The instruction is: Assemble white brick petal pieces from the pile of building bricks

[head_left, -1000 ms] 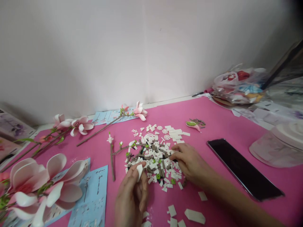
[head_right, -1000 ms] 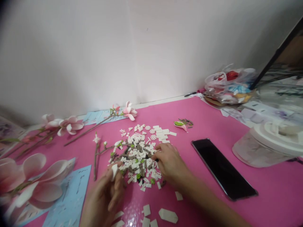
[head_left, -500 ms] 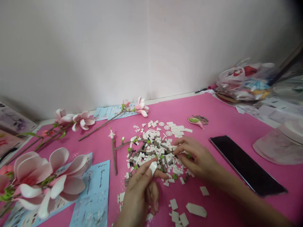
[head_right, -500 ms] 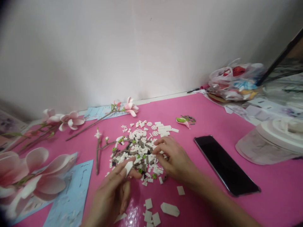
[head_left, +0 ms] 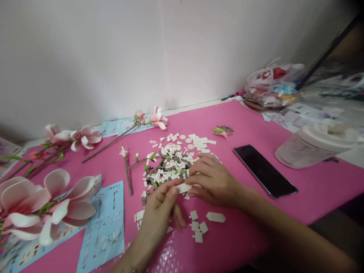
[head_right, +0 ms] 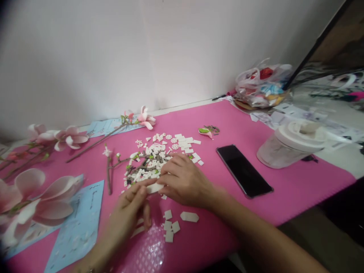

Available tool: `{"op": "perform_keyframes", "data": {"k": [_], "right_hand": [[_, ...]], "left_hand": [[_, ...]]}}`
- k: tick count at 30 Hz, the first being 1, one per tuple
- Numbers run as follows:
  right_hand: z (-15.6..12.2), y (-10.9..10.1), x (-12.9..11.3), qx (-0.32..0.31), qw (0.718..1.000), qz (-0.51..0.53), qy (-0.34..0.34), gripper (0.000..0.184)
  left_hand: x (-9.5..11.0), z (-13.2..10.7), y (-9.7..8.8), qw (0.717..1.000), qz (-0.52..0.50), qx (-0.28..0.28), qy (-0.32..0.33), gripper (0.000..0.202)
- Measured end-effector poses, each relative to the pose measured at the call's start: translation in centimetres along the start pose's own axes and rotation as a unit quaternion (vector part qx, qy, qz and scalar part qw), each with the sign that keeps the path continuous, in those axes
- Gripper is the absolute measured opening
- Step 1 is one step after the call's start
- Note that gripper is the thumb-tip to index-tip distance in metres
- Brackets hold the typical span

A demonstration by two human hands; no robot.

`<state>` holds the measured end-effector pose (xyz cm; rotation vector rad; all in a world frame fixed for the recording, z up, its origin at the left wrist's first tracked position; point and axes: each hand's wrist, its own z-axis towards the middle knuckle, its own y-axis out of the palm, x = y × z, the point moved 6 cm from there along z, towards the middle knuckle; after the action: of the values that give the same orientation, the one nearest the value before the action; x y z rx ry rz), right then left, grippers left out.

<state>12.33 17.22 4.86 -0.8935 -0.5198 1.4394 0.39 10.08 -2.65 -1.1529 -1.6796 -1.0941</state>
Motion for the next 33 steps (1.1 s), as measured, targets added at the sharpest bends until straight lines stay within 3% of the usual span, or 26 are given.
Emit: {"op": "perform_keyframes", "data": {"k": [5, 9, 11, 14, 17, 19, 21, 25, 33], "right_hand": [[0.3, -0.3, -0.7, -0.002, 0.999, -0.051, 0.013, 0.018], [0.3, 0.2, -0.9, -0.027, 0.998, -0.058, 0.008, 0.022], [0.4, -0.3, -0.8, -0.035, 0.997, -0.07, 0.027, 0.021], [-0.2, -1.3, -0.7, -0.079, 0.991, -0.076, 0.08, 0.016], [-2.4, -2.3, -0.5, -0.112, 0.981, -0.062, 0.146, 0.011], [-4.8, -2.6, -0.2, -0.114, 0.973, -0.051, 0.193, 0.009], [-7.4, -2.5, 0.0, -0.111, 0.967, -0.024, 0.229, 0.009], [-10.9, -1.6, 0.3, -0.098, 0.953, -0.005, 0.286, 0.008], [-9.8, -0.6, -0.4, -0.064, 0.955, -0.006, 0.29, 0.004]], "left_hand": [[2.1, -0.6, -1.8, 0.976, -0.019, 0.125, 0.179, 0.023], [3.0, -2.2, -2.3, 0.949, 0.02, 0.154, 0.274, 0.015], [4.1, -3.1, -1.6, 0.927, 0.111, 0.113, 0.34, 0.022], [4.9, -4.3, 1.4, 0.86, 0.283, -0.066, 0.419, 0.024], [3.5, -4.7, 4.2, 0.797, 0.398, -0.231, 0.392, 0.012], [2.1, -4.5, 5.3, 0.76, 0.468, -0.278, 0.355, 0.011], [0.9, -4.3, 5.8, 0.737, 0.515, -0.289, 0.33, 0.011], [-0.1, -3.9, 5.8, 0.722, 0.545, -0.287, 0.316, 0.009], [-0.1, -3.6, 5.2, 0.693, 0.595, -0.262, 0.312, 0.021]]}}
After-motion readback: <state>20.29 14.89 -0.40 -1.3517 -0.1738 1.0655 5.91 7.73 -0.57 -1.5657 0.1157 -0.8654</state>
